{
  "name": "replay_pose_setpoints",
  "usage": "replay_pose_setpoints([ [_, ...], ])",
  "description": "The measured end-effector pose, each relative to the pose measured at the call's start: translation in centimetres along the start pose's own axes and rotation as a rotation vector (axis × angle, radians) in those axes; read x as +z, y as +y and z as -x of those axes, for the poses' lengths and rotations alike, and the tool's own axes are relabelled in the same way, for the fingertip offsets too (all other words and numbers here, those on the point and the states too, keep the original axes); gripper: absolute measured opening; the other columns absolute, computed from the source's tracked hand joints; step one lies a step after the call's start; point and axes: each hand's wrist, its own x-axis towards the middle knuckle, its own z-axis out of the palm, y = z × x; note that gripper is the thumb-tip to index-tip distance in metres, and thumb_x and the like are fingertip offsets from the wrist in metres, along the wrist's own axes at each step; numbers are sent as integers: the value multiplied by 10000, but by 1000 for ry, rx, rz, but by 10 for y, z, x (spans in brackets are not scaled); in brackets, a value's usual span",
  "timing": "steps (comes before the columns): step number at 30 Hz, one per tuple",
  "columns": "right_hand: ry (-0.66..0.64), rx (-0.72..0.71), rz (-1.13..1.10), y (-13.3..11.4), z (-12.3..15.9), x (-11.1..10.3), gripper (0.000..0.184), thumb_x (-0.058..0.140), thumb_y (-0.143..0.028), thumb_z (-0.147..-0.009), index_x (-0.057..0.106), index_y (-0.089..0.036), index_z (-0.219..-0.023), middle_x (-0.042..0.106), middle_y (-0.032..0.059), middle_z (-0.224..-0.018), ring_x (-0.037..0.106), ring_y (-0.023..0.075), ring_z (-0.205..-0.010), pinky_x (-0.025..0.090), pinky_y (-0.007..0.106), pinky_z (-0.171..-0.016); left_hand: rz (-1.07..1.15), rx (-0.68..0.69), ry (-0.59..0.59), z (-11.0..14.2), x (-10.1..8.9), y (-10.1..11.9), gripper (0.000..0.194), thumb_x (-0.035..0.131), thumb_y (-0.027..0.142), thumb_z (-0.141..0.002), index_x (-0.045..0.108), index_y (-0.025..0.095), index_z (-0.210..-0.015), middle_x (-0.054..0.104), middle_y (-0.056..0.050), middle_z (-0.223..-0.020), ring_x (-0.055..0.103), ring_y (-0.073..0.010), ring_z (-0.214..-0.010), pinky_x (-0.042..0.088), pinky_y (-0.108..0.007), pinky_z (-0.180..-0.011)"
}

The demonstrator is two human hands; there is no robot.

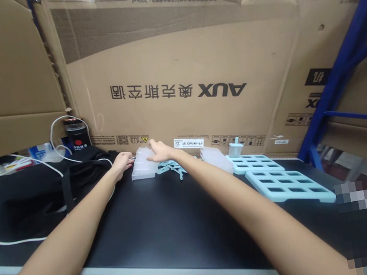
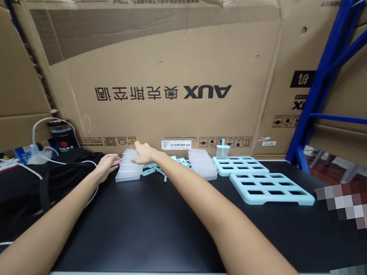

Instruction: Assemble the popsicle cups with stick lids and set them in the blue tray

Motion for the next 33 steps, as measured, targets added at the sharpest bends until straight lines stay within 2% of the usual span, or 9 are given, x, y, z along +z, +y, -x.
replay_pose_setpoints([
  [5,96,-123,51,-2,-11,15,402,634,-423,-832,532,-167,-1124,613,109,-1182,502,270,-1140,426,396,-945,-1,-73,-128,8,-18,8,288,684,334,-704,570,187,-923,625,-138,-1203,671,-255,-1019,570,-343,-784],
  [9,118,-102,103,-2,-8,21,384,619,-479,-848,595,-196,-1106,562,110,-1212,444,285,-1202,406,418,-961,-35,-120,-290,21,-30,20,497,777,374,-640,470,246,-1010,611,-89,-1189,682,-215,-925,573,-398,-817],
  [13,179,-67,103,13,10,5,427,573,-495,-877,605,-193,-1177,545,130,-1200,448,287,-1203,396,417,-972,-5,-140,-331,36,-38,32,566,789,403,-626,366,272,-979,575,-45,-1163,680,-188,-849,582,-454,-800],
  [17,181,-55,37,32,32,-21,443,620,-444,-855,608,-164,-1198,603,120,-1115,527,240,-1103,407,370,-953,-31,-122,-360,48,-41,35,623,798,505,-621,354,276,-994,533,-62,-1235,664,-207,-934,583,-456,-815],
  [19,176,-85,17,34,37,-25,419,628,-404,-853,616,-163,-1196,619,107,-1086,553,216,-1062,416,342,-930,-95,-91,-365,53,-40,33,686,815,532,-599,352,282,-1039,519,-83,-1277,646,-222,-1007,582,-433,-827],
  [21,181,-119,25,29,35,-21,384,625,-370,-858,624,-168,-1185,625,98,-1067,570,202,-1031,422,323,-911,-166,-47,-358,56,-36,30,724,827,542,-578,358,274,-1060,488,-108,-1323,623,-236,-1075,580,-401,-832],
  [25,167,-142,82,14,20,1,338,639,-352,-850,640,-198,-1150,636,86,-1073,577,216,-1040,427,328,-904,-289,30,-308,59,-27,24,725,851,524,-527,410,250,-1034,463,-120,-1349,570,-262,-1170,582,-343,-791],
  [29,158,-53,76,7,9,20,343,647,-417,-834,648,-231,-1122,633,69,-1113,594,221,-1026,455,322,-866,-364,53,-323,57,-24,21,585,815,523,-576,479,233,-958,548,-81,-1255,551,-260,-1189,563,-289,-748],
  [33,169,15,57,3,8,27,384,630,-472,-825,636,-227,-1121,612,77,-1153,608,222,-1006,471,320,-847,-340,51,-333,57,-24,23,502,775,518,-621,489,219,-905,587,-71,-1171,561,-260,-1164,557,-293,-749],
])
